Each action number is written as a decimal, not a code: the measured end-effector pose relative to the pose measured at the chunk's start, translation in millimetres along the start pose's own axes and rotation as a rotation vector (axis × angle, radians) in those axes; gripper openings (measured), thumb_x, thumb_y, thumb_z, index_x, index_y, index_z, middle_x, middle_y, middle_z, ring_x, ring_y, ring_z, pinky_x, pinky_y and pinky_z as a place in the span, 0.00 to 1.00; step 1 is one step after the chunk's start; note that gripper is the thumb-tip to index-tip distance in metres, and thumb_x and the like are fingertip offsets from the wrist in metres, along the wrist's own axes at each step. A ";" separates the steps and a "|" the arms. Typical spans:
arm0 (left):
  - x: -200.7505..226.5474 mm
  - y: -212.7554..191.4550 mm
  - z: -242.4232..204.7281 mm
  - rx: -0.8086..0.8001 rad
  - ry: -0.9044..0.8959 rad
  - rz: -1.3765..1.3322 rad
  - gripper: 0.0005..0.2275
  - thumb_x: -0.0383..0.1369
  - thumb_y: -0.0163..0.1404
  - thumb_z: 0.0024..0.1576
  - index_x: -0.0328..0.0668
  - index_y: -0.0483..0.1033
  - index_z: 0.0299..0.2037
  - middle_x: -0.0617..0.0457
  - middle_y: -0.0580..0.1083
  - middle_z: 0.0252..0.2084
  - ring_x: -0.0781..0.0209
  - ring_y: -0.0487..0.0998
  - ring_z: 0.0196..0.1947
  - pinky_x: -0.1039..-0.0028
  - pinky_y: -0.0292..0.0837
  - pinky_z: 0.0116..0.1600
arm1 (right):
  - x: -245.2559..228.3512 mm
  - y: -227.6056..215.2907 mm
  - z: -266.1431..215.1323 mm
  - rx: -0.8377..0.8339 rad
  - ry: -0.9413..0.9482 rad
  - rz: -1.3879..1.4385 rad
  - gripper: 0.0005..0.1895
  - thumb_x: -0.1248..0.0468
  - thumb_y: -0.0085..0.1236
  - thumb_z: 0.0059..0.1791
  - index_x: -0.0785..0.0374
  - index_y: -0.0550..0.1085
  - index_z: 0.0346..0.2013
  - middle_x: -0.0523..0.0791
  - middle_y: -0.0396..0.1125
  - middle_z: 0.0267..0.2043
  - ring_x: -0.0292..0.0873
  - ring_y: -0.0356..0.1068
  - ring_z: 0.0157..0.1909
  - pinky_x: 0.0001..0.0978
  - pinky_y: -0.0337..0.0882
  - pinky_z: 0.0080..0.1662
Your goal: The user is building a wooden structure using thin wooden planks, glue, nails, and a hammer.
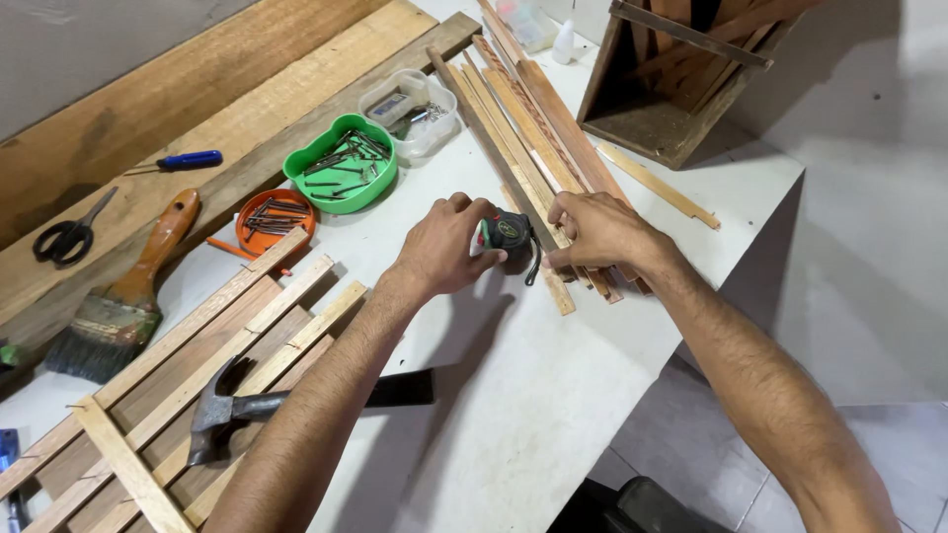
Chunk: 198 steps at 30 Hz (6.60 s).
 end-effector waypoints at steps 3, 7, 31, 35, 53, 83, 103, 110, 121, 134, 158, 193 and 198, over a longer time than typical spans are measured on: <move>13.1 13.0 11.1 -0.035 0.070 0.038 0.33 0.45 0.65 0.49 0.60 0.68 0.66 0.46 0.65 0.61 0.47 0.70 0.58 0.55 0.73 0.57 | 7.8 14.8 10.9 0.030 -0.098 0.001 0.46 0.50 0.82 0.31 0.59 0.67 0.57 0.49 0.69 0.48 0.48 0.70 0.55 0.44 0.74 0.52; 8.7 36.5 21.6 -0.108 0.042 0.109 0.31 0.43 0.65 0.51 0.64 0.66 0.65 0.48 0.63 0.64 0.49 0.70 0.59 0.58 0.74 0.60 | 14.0 16.7 9.2 -0.041 -0.003 0.026 0.43 0.58 0.76 0.35 0.57 0.65 0.60 0.48 0.67 0.48 0.46 0.69 0.55 0.43 0.75 0.49; -12.1 29.6 -4.7 -0.031 0.018 0.081 0.31 0.40 0.63 0.52 0.57 0.63 0.67 0.45 0.59 0.71 0.44 0.69 0.63 0.55 0.72 0.61 | 9.5 26.5 10.1 0.054 0.070 -0.048 0.26 0.54 0.61 0.49 0.69 0.69 0.55 0.56 0.69 0.48 0.51 0.74 0.51 0.48 0.78 0.50; -24.9 11.5 -24.3 -0.019 -0.017 0.064 0.30 0.40 0.61 0.54 0.59 0.64 0.67 0.47 0.59 0.72 0.43 0.68 0.65 0.54 0.71 0.63 | 10.8 23.9 15.5 0.053 0.088 -0.110 0.31 0.52 0.60 0.50 0.78 0.69 0.54 0.60 0.71 0.44 0.55 0.75 0.47 0.50 0.77 0.49; -67.8 -84.9 -151.0 0.310 -0.078 -0.014 0.25 0.40 0.61 0.55 0.50 0.68 0.62 0.47 0.68 0.64 0.45 0.70 0.63 0.55 0.70 0.62 | -150.0 -32.5 -31.9 0.401 -0.235 0.121 0.22 0.48 0.66 0.47 0.63 0.78 0.44 0.48 0.75 0.33 0.46 0.76 0.36 0.42 0.75 0.39; -236.4 -130.0 -475.7 0.473 -0.646 0.044 0.17 0.41 0.53 0.61 0.45 0.74 0.57 0.50 0.73 0.53 0.56 0.71 0.58 0.61 0.69 0.64 | -409.3 150.0 -62.1 0.100 -0.876 -0.347 0.19 0.50 0.55 0.53 0.63 0.69 0.45 0.51 0.70 0.40 0.50 0.72 0.42 0.48 0.74 0.46; -230.8 -51.6 -428.8 0.332 -0.537 -0.121 0.09 0.38 0.57 0.59 0.42 0.83 0.39 0.52 0.80 0.37 0.56 0.75 0.45 0.63 0.73 0.55 | -433.5 120.9 -108.0 -0.367 -0.534 0.544 0.16 0.55 0.57 0.54 0.65 0.68 0.45 0.44 0.66 0.24 0.35 0.64 0.17 0.31 0.65 0.19; -234.8 -48.5 -429.2 0.418 -0.522 -0.132 0.08 0.39 0.56 0.59 0.45 0.83 0.36 0.55 0.79 0.36 0.58 0.75 0.44 0.64 0.72 0.55 | -446.7 125.5 -96.0 -0.555 -0.585 0.887 0.19 0.66 0.58 0.52 0.58 0.66 0.56 0.46 0.69 0.31 0.36 0.68 0.24 0.29 0.71 0.25; -219.7 -62.1 -443.5 0.595 -0.478 -0.146 0.09 0.39 0.59 0.56 0.42 0.83 0.34 0.52 0.80 0.36 0.50 0.75 0.44 0.60 0.73 0.52 | -480.2 114.6 -97.4 -0.826 -0.791 1.111 0.12 0.69 0.48 0.54 0.69 0.75 0.50 0.60 0.77 0.41 0.55 0.79 0.40 0.43 0.81 0.37; -240.1 -105.0 -451.7 0.761 -0.596 -0.201 0.30 0.41 0.63 0.54 0.36 0.64 0.62 0.40 0.74 0.53 0.48 0.76 0.54 0.56 0.72 0.58 | -511.4 82.5 -133.5 0.005 -1.264 0.733 0.17 0.72 0.66 0.47 0.66 0.76 0.51 0.46 0.75 0.44 0.36 0.77 0.41 0.26 0.81 0.42; -243.5 -41.3 -449.5 0.419 -0.561 -0.078 0.44 0.59 0.64 0.42 0.52 0.62 0.68 0.50 0.64 0.69 0.51 0.65 0.57 0.58 0.66 0.60 | -543.6 108.0 -128.3 -0.226 -1.200 0.916 0.29 0.40 0.40 0.60 0.65 0.68 0.41 0.40 0.60 0.21 0.33 0.63 0.20 0.26 0.69 0.25; -230.6 -48.6 -438.0 0.363 -0.506 0.090 0.47 0.77 0.55 0.32 0.50 0.74 0.55 0.56 0.61 0.71 0.45 0.61 0.61 0.49 0.60 0.58 | -551.7 126.4 -103.8 -0.392 -0.954 1.191 0.26 0.53 0.61 0.53 0.55 0.60 0.18 0.38 0.53 0.12 0.33 0.55 0.12 0.28 0.58 0.17; -234.8 -41.7 -436.6 0.271 -0.538 0.120 0.47 0.79 0.51 0.36 0.50 0.73 0.56 0.56 0.56 0.74 0.41 0.57 0.66 0.43 0.58 0.60 | -529.0 120.5 -80.0 -0.483 -0.839 1.406 0.22 0.58 0.59 0.53 0.56 0.61 0.20 0.39 0.48 0.13 0.36 0.50 0.12 0.31 0.53 0.18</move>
Point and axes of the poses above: each hand's wrist, its own z-axis towards the middle knuckle, its own y-axis out of the palm, x = y × z, the point moved 10 cm from there along z, towards the middle knuckle
